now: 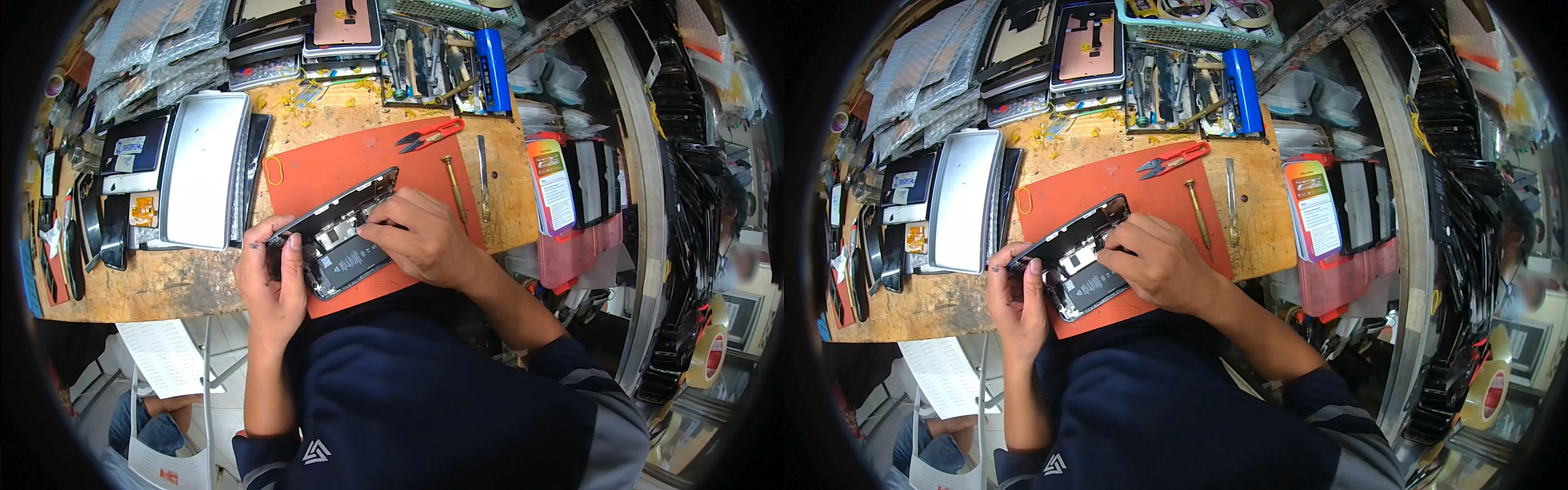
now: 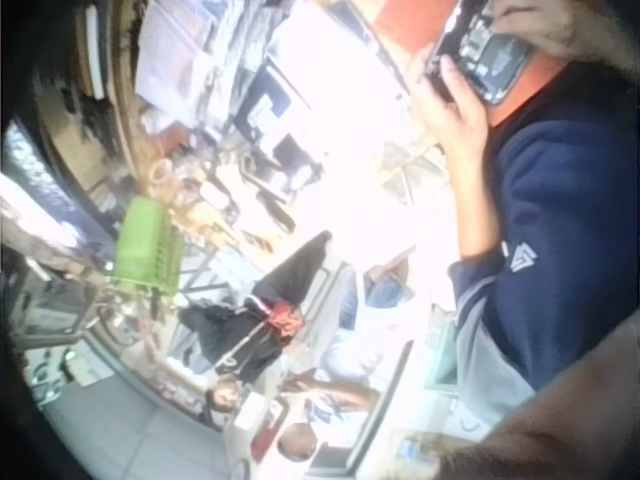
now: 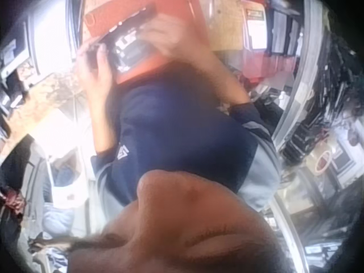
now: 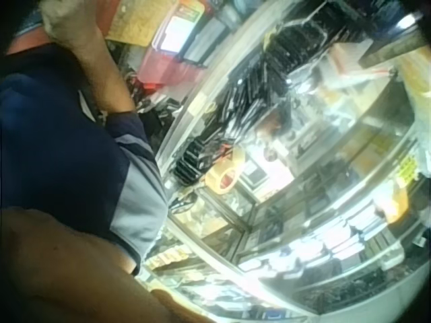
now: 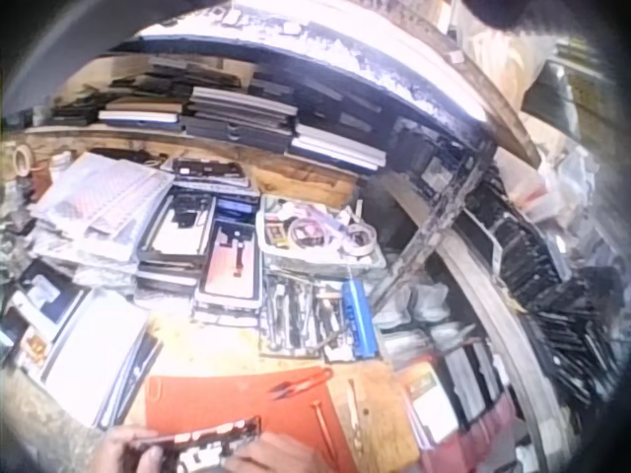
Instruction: The person removes protective tape from a smartphone battery, uses a screwdriver to pry it, and installs it into a disassembled smartphone. They then connect the battery ribbon cable, close the device, and test the screen.
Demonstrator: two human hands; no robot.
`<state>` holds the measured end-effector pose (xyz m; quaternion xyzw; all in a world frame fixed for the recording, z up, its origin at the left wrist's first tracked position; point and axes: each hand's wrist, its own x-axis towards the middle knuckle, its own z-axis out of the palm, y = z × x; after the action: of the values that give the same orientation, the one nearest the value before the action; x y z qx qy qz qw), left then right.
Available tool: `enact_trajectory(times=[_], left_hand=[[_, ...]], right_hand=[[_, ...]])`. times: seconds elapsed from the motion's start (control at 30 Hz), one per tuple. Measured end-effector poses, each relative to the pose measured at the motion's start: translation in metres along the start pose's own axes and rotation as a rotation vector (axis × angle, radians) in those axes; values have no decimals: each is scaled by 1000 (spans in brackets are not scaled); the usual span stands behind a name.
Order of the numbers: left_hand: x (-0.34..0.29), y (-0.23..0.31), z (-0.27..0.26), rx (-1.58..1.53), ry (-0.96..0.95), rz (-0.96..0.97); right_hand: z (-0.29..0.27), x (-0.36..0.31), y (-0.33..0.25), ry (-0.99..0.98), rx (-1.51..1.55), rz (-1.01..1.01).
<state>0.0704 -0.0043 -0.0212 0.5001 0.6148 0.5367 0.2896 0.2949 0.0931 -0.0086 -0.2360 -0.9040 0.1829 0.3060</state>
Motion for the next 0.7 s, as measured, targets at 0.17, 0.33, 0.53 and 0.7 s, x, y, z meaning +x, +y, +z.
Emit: enact_trajectory(times=[0.17, 0.33, 0.53, 0.7], left_hand=[[1, 5, -3, 31, -46, -38], [-2, -2, -2, 85, -37, 119], [-4, -9, -3, 47, -37, 121], [-5, -17, -5, 103, -11, 142]], right_hand=[[-13, 2, -3, -61, -44, 11], [-49, -8, -4, 46, -146, 348], [-51, -14, 32, -20, -227, 716], [-72, 8, 12, 2, -109, 499]])
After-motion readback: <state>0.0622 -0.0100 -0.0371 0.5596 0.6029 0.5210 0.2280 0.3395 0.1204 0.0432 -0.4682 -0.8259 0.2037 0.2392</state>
